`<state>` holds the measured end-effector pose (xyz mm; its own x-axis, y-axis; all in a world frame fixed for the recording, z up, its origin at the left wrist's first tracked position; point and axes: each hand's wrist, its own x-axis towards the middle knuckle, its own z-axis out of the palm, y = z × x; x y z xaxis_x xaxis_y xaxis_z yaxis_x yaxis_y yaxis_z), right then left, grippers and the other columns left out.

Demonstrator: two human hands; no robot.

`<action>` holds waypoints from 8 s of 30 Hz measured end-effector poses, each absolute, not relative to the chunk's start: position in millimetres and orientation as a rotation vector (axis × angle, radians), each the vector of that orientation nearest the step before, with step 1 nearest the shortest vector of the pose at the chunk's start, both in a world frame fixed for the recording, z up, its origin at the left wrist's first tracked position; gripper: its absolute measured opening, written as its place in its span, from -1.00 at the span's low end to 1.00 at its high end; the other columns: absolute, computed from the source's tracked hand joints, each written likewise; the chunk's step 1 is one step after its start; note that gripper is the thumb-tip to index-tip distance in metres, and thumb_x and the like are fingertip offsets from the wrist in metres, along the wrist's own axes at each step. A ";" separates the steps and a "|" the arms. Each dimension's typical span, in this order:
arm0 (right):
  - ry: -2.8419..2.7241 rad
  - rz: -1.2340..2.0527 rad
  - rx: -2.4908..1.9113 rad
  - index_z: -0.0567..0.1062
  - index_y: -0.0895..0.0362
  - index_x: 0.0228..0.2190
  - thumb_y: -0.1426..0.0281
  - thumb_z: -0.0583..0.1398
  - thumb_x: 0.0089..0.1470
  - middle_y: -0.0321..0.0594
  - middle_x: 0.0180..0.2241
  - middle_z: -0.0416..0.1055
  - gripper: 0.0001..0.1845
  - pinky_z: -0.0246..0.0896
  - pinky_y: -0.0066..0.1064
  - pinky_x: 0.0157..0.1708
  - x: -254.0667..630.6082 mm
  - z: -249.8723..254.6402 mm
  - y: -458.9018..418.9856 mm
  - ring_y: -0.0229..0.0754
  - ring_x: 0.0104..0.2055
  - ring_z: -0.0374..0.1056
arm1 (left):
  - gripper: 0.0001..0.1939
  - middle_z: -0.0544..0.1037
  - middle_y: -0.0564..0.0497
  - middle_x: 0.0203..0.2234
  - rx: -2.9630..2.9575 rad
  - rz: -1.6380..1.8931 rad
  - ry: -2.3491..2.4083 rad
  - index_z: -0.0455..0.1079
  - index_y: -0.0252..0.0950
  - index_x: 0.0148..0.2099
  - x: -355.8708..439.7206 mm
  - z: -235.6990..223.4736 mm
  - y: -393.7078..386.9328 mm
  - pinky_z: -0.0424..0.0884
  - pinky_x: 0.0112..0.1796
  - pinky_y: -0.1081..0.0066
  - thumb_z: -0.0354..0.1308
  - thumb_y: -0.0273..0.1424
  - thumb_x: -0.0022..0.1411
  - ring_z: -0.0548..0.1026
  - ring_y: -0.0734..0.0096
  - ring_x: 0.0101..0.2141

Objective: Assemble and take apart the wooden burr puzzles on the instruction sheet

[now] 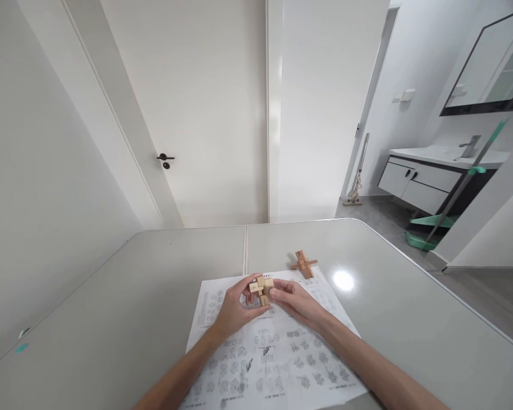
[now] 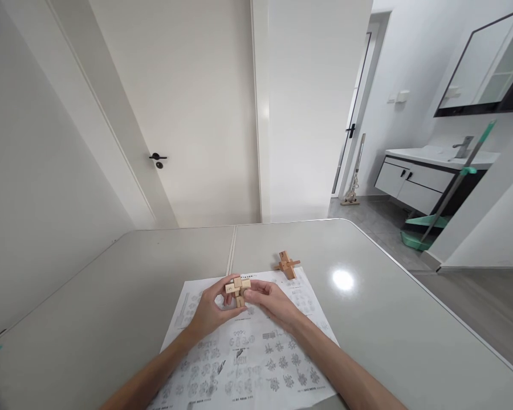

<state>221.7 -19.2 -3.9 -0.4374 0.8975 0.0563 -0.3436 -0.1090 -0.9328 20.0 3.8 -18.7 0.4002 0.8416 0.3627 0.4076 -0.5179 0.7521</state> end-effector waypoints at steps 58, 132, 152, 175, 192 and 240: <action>-1.390 1.293 -0.888 0.36 0.09 -0.33 -0.04 0.12 0.23 -0.35 -0.51 0.35 -0.56 0.13 -0.42 -0.46 209.2 -22.6 -17.3 -0.26 -0.51 0.22 | -0.37 0.50 -0.07 0.00 1.951 0.945 0.997 0.33 -0.11 0.21 22.1 -16.0 5.0 0.47 -0.35 0.43 0.39 -0.32 0.08 0.50 0.32 -0.23; -0.532 1.548 -0.963 0.32 0.07 -0.31 0.30 0.39 -0.02 -0.33 -0.52 0.41 -0.65 0.22 -0.54 -0.67 218.8 -46.2 7.7 -0.32 -0.59 0.29 | -0.77 0.54 0.00 -0.25 1.987 0.892 1.127 0.46 -0.21 -0.14 22.5 -18.8 11.1 0.34 -0.45 0.50 0.12 -0.19 0.32 0.40 0.47 -0.45; -0.916 1.302 -1.044 0.18 0.03 -0.41 -0.01 0.27 0.00 -0.46 -0.61 0.32 -0.52 0.10 -0.49 -0.68 212.4 -41.6 2.1 -0.31 -0.65 0.19 | -0.78 0.51 0.01 -0.31 1.999 0.888 1.124 0.46 -0.24 -0.15 21.8 -21.7 12.7 0.31 -0.46 0.52 0.10 -0.22 0.34 0.35 0.50 -0.48; -1.037 1.299 -1.015 0.22 0.04 -0.46 -0.05 0.23 0.07 -0.43 -0.64 0.28 -0.53 0.07 -0.45 -0.62 211.5 -43.2 1.6 -0.29 -0.64 0.15 | -0.80 0.53 0.01 -0.29 2.007 0.902 1.146 0.46 -0.23 -0.18 23.6 -19.5 11.5 0.30 -0.46 0.52 0.11 -0.23 0.34 0.35 0.50 -0.48; -1.017 1.080 -1.085 0.22 0.04 -0.51 -0.11 0.22 0.08 -0.43 -0.71 0.22 -0.48 0.04 -0.42 -0.61 228.1 -34.2 8.4 -0.28 -0.67 0.10 | -0.70 0.51 0.00 -0.40 1.974 0.946 1.147 0.47 -0.25 -0.23 20.4 -18.5 15.1 0.25 -0.51 0.51 0.08 -0.14 0.34 0.34 0.48 -0.51; -0.869 1.113 -1.217 0.35 0.00 -0.14 -0.17 0.12 0.09 -0.29 -0.51 0.53 -0.45 0.17 -0.37 -0.65 264.8 -62.4 38.3 -0.13 -0.60 0.39 | -0.61 0.29 0.12 -0.59 1.944 0.979 1.177 0.33 -0.27 -0.43 15.2 -23.7 19.8 0.10 -0.51 0.49 0.05 -0.11 0.33 0.16 0.50 -0.57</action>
<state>264.8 38.3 -62.4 0.2607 0.9638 -0.0560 -0.1792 -0.0086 -0.9838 15.2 19.8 -23.7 0.3164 0.9121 0.2608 0.4228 -0.3816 0.8220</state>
